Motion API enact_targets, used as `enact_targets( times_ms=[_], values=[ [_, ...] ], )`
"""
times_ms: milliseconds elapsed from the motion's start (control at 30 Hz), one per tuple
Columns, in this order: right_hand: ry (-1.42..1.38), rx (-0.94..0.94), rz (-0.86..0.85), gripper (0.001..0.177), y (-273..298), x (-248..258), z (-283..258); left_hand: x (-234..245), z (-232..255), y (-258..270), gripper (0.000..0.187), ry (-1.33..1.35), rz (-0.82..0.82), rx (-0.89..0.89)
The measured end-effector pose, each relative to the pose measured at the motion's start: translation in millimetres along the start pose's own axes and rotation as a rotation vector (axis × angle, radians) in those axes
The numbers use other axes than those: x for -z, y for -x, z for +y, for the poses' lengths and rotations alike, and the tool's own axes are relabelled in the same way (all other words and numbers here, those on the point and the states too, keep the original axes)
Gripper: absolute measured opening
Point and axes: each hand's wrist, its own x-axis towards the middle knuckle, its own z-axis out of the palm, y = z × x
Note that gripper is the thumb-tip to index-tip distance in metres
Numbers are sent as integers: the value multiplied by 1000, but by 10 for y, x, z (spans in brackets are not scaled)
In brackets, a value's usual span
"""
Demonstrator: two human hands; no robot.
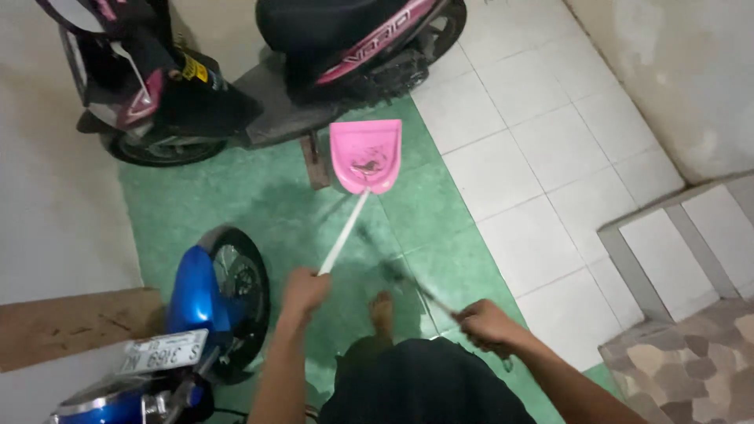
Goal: The recorder is sweeping the tiled floor and collecting debris into a pink dustpan.
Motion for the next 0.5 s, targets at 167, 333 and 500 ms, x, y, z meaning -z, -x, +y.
enact_targets(
  times_ms=[167, 333, 500],
  values=[
    [784, 757, -150, 31, -1575, -1096, -225, 104, 156, -281, 33, -91, -38, 64],
    [438, 383, -268, 15, -1691, -1613, -1299, 265, 144, -413, 33, -194, -6, -50],
    [-473, -75, -214, 24, -1383, -675, -1452, 592, 416, -296, 32, -112, -113, 104]
  ],
)
